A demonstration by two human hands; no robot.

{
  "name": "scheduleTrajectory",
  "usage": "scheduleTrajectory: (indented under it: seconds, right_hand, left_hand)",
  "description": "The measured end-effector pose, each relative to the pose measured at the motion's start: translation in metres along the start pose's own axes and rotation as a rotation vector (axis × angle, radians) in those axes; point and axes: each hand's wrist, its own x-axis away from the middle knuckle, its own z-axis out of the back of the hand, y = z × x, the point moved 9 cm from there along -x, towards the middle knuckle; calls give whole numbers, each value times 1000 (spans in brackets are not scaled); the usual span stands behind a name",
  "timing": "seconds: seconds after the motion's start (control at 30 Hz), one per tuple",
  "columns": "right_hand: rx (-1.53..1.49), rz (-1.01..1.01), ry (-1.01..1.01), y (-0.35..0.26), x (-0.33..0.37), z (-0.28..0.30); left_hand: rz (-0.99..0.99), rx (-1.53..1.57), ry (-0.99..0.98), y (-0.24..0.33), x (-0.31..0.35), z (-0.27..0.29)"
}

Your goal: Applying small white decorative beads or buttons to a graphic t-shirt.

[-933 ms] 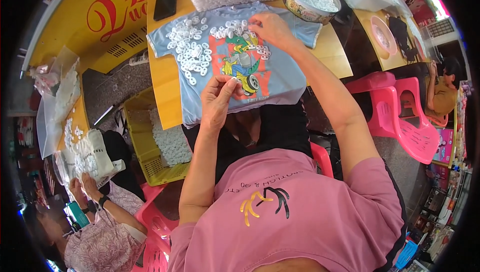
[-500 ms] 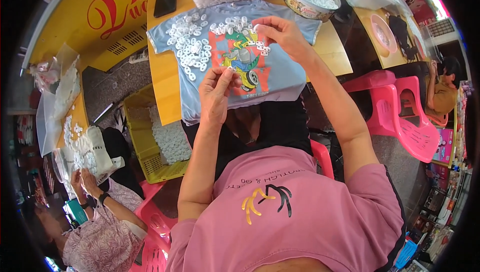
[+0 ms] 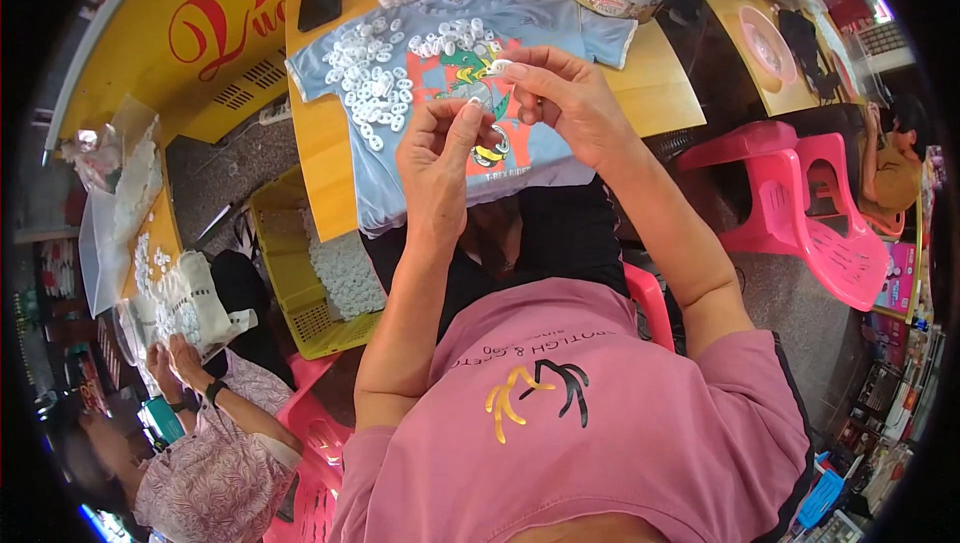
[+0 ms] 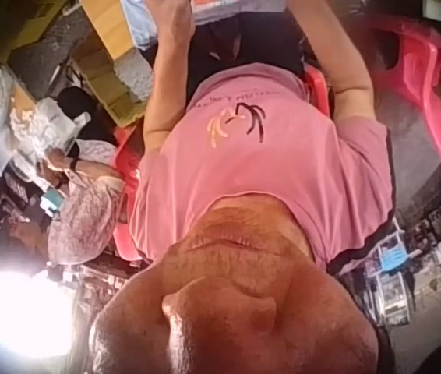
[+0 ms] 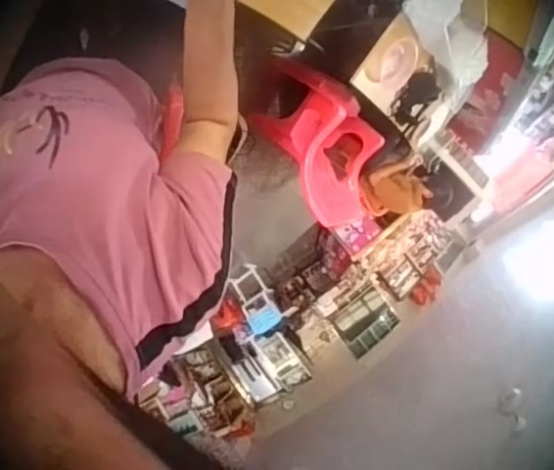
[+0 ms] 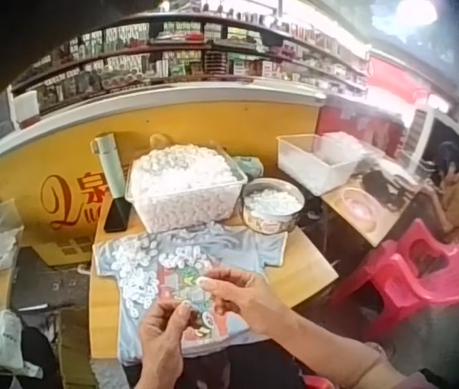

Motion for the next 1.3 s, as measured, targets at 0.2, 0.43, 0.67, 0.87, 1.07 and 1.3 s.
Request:
scheduleTrajectory:
  seconds: [0.2, 0.43, 0.67, 0.87, 1.07, 1.3]
  right_hand:
    - [-172, -139, 113, 19, 9, -6]
    - [-166, -98, 138, 14, 16, -12]
    - [-125, -61, 126, 12, 20, -16]
    - [-65, 7, 125, 7, 21, -18]
    - [-17, 138, 121, -4, 23, -20]
    - [171, 202, 107, -6, 27, -30]
  left_hand:
    - [-10, 10, 10, 2, 0, -4]
    - [-9, -2, 26, 4, 3, -3]
    - [-21, -17, 40, 5, 6, -1]
    - [-12, -19, 60, 7, 8, 1]
    - [-23, -35, 72, 8, 7, 0]
    - [-33, -23, 83, 7, 8, 1]
